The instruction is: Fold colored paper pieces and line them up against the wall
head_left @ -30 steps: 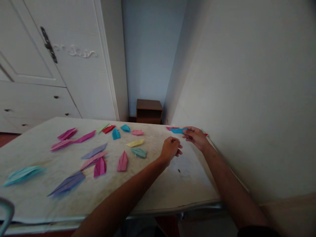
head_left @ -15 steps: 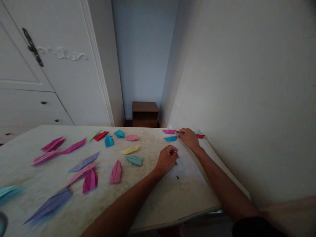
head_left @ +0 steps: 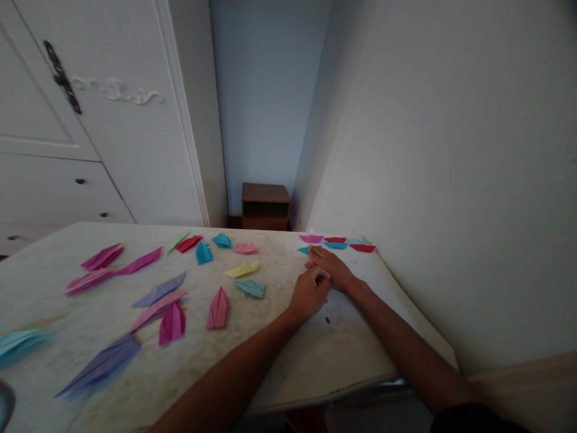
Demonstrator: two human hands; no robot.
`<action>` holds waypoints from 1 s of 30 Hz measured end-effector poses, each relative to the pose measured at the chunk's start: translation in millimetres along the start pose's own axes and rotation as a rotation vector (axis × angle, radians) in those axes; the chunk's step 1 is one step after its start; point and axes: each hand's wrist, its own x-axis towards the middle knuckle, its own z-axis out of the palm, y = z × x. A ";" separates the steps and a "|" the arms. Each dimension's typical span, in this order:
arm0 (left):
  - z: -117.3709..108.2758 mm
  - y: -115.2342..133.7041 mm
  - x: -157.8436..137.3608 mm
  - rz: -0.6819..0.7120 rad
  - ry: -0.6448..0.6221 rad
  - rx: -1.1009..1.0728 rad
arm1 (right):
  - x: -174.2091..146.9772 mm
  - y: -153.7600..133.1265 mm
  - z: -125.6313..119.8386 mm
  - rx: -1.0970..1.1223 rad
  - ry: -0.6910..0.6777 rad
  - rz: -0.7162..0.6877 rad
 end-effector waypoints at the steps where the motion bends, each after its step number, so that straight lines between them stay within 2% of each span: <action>1: 0.0 0.4 -0.1 0.002 0.000 0.003 | 0.8 0.9 2.8 0.000 0.005 -0.003; 19: -0.9 4.1 -1.0 -0.024 -0.028 0.010 | 13.5 4.3 20.7 -0.160 -0.034 0.145; 30: -1.3 4.3 -1.8 -0.007 -0.045 0.045 | 11.1 -0.8 18.8 -0.164 0.002 0.199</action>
